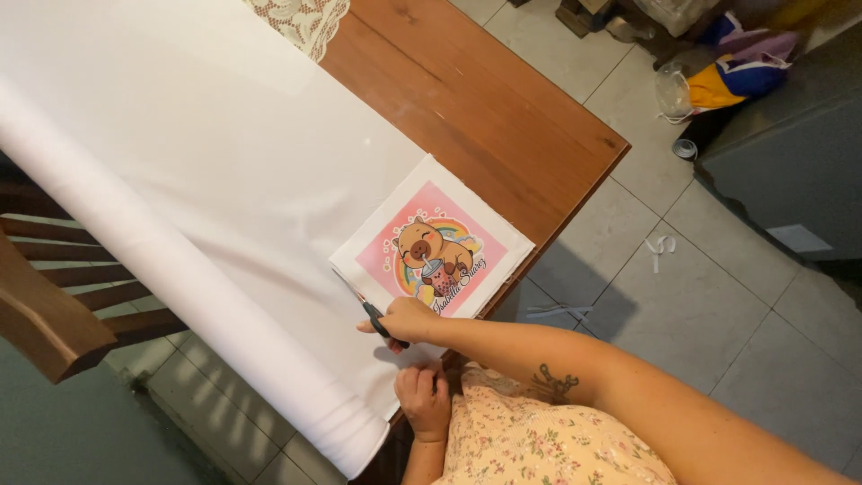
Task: Cutting out printed graphic designs from a large roll of white fabric using scissors.
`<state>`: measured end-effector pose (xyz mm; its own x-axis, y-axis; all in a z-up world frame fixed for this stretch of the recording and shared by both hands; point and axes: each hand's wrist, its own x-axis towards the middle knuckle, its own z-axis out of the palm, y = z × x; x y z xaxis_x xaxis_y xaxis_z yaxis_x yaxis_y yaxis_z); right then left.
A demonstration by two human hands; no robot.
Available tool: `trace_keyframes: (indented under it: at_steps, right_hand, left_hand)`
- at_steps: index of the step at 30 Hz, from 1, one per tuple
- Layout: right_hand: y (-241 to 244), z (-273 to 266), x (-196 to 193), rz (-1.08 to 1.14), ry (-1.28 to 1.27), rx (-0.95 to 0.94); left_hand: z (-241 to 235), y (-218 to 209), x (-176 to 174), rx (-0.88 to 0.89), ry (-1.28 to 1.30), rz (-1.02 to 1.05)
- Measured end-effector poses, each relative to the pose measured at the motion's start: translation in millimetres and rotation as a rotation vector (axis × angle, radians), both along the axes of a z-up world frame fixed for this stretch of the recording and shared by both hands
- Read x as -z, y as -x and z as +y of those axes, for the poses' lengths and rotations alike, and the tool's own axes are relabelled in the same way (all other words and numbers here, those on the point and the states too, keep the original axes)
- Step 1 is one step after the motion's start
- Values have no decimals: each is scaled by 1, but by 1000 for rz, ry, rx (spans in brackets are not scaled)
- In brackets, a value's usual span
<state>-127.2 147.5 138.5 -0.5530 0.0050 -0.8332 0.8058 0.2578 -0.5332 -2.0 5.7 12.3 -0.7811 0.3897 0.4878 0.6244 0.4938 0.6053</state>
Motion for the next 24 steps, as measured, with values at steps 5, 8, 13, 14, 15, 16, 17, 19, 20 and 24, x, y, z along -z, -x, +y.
trace_keyframes:
  at_steps: [5, 8, 13, 14, 15, 16, 17, 19, 20, 24]
  right_hand:
    - [14, 2, -5, -36, -3, -16]
    - [14, 1, -2, -41, -16, -39]
    - [13, 0, -1, -7, -28, -10]
    - [15, 0, -1, -6, -26, -12]
    - [17, 0, -2, -5, -25, -20]
    - [19, 1, -2, -4, -24, -29]
    - [22, 2, -4, -3, -23, -28]
    - [26, 2, -7, -22, -23, -40]
    - [27, 1, -3, -23, -20, -40]
    - [25, 0, 11, 10, -45, -56]
  left_hand:
    - [2, 3, -8, 18, -29, -27]
    - [3, 4, -11, 9, -28, -19]
    - [4, 4, -14, 15, -38, -14]
    - [3, 3, -12, 13, -37, -13]
    - [3, 2, -11, 9, -25, -18]
    - [2, 1, -9, 4, -14, -24]
    - [2, 1, -7, 5, -13, -23]
    - [1, 0, -3, 2, -1, -31]
    - [1, 0, -4, 2, 1, -31]
    - [1, 1, -3, 10, -10, -21]
